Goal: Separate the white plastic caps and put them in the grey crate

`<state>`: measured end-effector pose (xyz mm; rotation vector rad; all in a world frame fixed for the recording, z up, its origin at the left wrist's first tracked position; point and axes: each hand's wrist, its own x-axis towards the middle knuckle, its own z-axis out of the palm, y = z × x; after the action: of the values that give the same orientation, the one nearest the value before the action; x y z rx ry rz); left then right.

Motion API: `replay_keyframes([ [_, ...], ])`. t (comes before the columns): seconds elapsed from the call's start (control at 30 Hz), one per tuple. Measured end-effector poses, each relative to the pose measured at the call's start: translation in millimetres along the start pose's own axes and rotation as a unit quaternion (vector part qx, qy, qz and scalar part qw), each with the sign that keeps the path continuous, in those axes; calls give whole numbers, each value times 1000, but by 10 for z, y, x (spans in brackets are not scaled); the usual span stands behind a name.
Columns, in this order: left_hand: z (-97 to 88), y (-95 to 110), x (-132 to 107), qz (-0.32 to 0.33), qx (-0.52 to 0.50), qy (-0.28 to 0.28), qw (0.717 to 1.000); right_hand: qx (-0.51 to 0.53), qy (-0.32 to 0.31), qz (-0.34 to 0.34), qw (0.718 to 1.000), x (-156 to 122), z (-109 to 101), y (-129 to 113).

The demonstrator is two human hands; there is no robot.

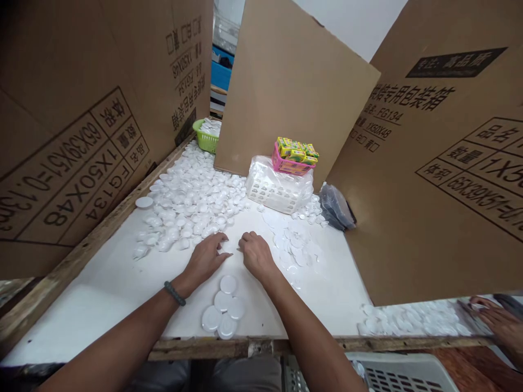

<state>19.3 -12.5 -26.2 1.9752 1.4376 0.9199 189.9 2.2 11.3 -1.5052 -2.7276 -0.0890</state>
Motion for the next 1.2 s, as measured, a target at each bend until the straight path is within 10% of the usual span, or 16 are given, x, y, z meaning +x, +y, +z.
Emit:
replay_keyframes([
  [0.17,37,-40,8,4,-6,0,1000,95,98,31,990,36,68,-75],
  [0.63,77,-52,43,-44,-65,11,997,43,-34,-71,996,233,-17,-162],
  [0.8,61,-55,39,-41,-78,17,996,134,-25,-13,991,240,1,-112],
  [1.07,-67,-72,66,-116,-273,-22,955,556,53,184,809,-18,203,-102],
  [1.2,-104,-77,74,-159,-298,-40,941,402,62,116,906,-142,192,-171],
])
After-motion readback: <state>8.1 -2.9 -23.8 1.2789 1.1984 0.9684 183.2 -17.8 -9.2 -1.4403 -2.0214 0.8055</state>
